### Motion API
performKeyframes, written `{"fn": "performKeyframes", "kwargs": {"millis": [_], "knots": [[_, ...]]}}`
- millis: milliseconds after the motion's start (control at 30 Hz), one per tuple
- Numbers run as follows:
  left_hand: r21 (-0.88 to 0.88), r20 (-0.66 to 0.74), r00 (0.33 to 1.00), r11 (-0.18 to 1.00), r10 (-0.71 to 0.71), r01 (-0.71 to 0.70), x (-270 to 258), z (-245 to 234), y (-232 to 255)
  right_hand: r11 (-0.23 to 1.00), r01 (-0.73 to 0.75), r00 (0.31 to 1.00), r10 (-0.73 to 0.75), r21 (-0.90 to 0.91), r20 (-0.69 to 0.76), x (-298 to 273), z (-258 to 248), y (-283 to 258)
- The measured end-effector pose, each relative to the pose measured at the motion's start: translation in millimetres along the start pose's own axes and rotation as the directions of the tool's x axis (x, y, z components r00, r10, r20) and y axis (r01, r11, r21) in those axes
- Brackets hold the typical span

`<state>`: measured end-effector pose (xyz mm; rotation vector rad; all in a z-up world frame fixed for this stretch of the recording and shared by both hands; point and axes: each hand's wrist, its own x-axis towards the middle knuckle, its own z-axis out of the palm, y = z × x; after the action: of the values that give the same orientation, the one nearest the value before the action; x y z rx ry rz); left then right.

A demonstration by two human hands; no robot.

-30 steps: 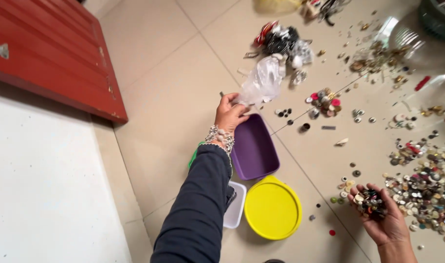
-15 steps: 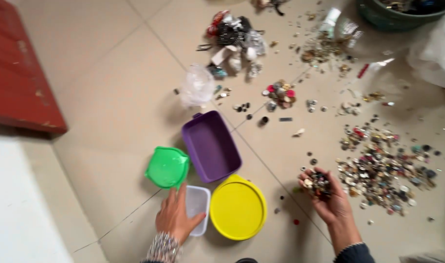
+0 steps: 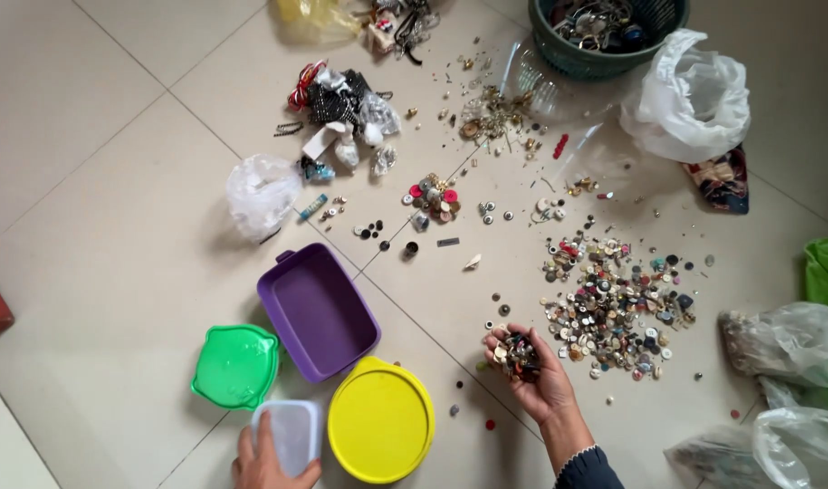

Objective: Sorting various small craft items like buttons and beads from a pile on the floor into containers

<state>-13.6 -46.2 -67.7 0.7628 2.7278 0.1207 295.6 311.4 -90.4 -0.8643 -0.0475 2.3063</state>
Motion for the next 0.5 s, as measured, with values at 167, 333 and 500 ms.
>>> {"fn": "performKeyframes", "kwargs": {"millis": [167,333,500], "knots": [[-0.344,-0.046,0.967,0.905,0.249,-0.25,3,-34,8,0.998,0.029,0.995,-0.034,-0.053,-0.099,-4,-2,-10],[-0.575,0.104,0.79,0.684,0.605,-0.448,-25,-117,163,0.996,0.08,0.995,-0.083,-0.044,-0.063,-11,8,-23],[-0.507,0.452,0.471,0.652,0.758,-0.564,-39,-112,255,0.991,0.125,0.987,-0.13,-0.054,-0.091,-16,16,-37]]}}
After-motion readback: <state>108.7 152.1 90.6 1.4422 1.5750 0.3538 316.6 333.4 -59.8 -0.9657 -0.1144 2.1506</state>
